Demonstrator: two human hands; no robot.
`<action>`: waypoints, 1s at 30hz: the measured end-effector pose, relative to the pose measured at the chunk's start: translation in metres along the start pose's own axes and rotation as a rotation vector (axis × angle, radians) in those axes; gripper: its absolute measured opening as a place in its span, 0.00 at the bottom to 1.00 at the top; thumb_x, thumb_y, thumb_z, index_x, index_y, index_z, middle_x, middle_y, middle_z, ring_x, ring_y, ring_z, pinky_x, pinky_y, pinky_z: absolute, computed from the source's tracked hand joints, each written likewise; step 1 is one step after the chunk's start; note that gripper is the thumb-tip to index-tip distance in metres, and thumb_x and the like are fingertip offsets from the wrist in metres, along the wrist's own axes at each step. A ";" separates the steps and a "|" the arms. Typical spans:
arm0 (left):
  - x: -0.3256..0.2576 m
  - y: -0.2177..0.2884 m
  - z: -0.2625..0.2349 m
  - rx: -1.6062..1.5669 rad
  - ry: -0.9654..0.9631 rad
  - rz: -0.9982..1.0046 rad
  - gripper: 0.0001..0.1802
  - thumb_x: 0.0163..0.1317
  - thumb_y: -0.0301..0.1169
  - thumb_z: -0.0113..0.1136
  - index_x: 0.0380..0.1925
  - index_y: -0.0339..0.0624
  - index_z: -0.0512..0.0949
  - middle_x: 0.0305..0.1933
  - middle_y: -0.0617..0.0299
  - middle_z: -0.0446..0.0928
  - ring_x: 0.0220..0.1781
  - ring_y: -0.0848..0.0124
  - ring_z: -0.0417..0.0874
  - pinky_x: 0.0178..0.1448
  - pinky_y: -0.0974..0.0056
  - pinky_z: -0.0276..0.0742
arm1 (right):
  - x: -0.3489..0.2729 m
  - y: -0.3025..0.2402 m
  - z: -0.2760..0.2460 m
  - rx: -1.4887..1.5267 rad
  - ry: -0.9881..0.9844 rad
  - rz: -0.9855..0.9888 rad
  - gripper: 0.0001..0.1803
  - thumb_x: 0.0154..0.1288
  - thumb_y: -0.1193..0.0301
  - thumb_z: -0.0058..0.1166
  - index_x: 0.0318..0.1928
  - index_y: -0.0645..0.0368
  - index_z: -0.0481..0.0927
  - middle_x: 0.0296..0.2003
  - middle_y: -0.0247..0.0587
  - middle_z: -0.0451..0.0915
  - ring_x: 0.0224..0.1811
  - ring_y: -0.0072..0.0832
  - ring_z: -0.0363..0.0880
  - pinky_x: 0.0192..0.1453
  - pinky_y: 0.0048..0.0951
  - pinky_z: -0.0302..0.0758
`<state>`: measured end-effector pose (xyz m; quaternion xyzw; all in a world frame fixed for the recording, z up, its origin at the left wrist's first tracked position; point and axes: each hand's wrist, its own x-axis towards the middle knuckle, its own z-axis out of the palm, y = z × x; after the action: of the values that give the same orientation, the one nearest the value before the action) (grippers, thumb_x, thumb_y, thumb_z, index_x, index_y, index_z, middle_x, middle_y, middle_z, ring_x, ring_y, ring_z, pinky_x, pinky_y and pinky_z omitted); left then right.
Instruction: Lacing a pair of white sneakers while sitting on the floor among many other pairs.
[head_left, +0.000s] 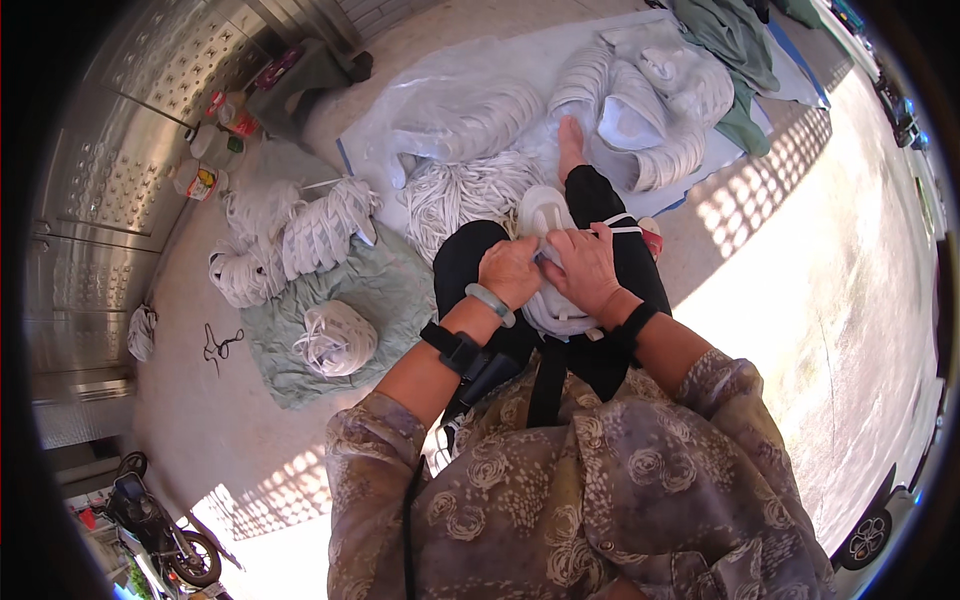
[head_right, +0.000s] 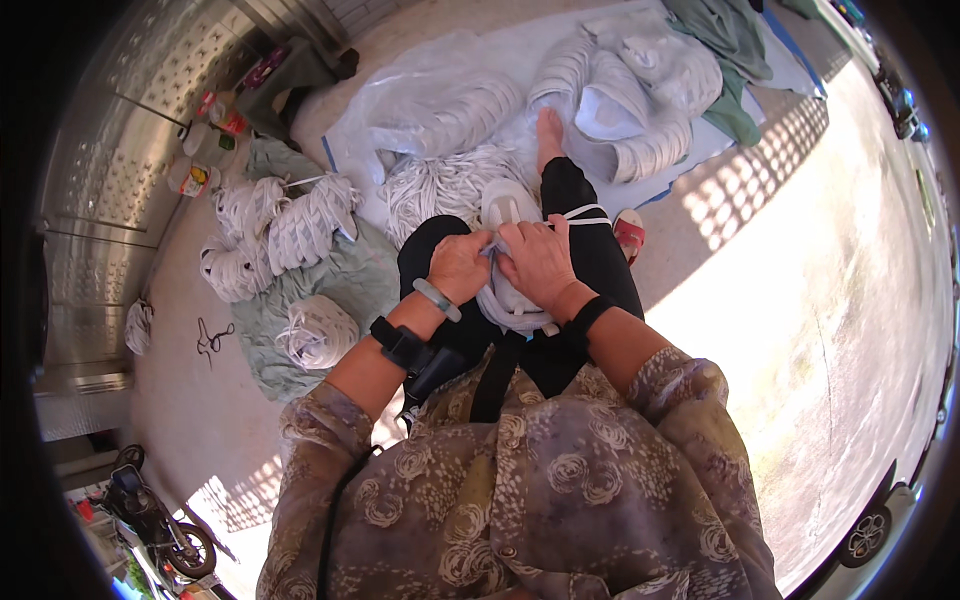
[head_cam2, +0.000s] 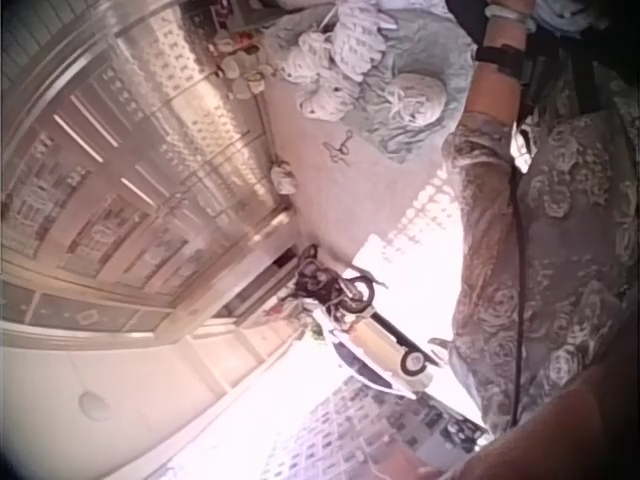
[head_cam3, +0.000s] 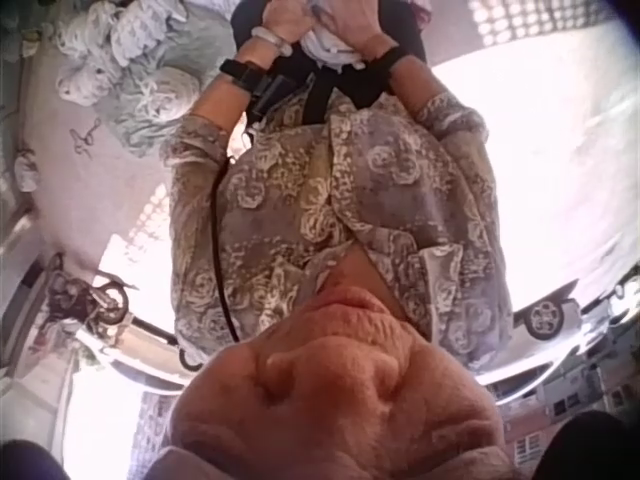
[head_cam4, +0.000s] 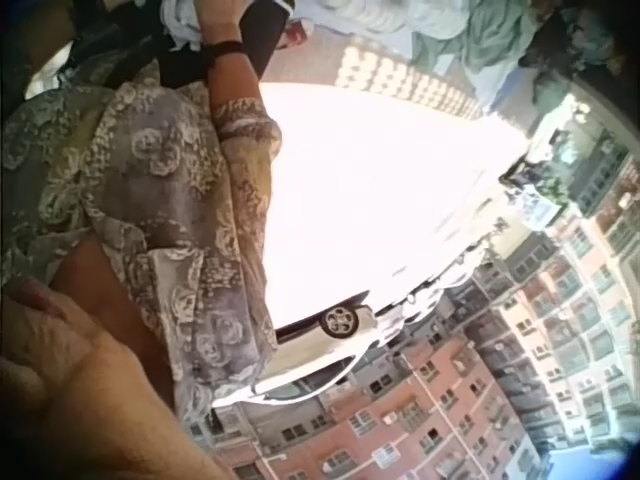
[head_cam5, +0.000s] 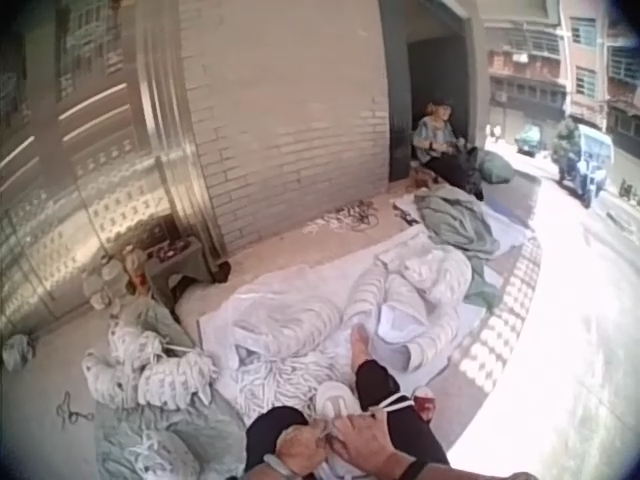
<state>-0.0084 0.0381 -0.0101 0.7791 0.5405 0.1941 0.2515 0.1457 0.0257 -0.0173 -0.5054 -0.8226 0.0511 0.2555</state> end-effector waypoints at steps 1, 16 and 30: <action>0.002 -0.003 -0.002 -0.046 -0.037 0.014 0.12 0.43 0.26 0.49 0.31 0.42 0.74 0.30 0.47 0.77 0.38 0.49 0.76 0.45 0.51 0.70 | 0.000 0.000 -0.001 -0.006 -0.001 -0.013 0.18 0.46 0.67 0.54 0.40 0.52 0.67 0.28 0.38 0.72 0.35 0.34 0.74 0.51 0.44 0.55; 0.019 -0.027 -0.004 -0.371 -0.189 0.114 0.15 0.40 0.20 0.49 0.30 0.40 0.79 0.22 0.56 0.77 0.25 0.70 0.78 0.35 0.68 0.73 | 0.019 -0.008 -0.010 -0.396 -0.113 -0.310 0.03 0.45 0.69 0.50 0.22 0.53 0.75 0.20 0.32 0.73 0.23 0.30 0.74 0.28 0.35 0.65; 0.014 -0.031 -0.011 -0.708 -0.301 -0.159 0.10 0.48 0.24 0.53 0.30 0.44 0.81 0.21 0.71 0.75 0.21 0.84 0.70 0.23 0.77 0.66 | 0.050 -0.031 -0.020 -0.545 -0.709 -0.337 0.07 0.50 0.71 0.49 0.25 0.50 0.81 0.25 0.29 0.81 0.29 0.27 0.81 0.27 0.33 0.72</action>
<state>-0.0325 0.0619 -0.0197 0.6195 0.4560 0.2318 0.5954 0.1119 0.0502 0.0288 -0.3648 -0.9131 -0.0393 -0.1778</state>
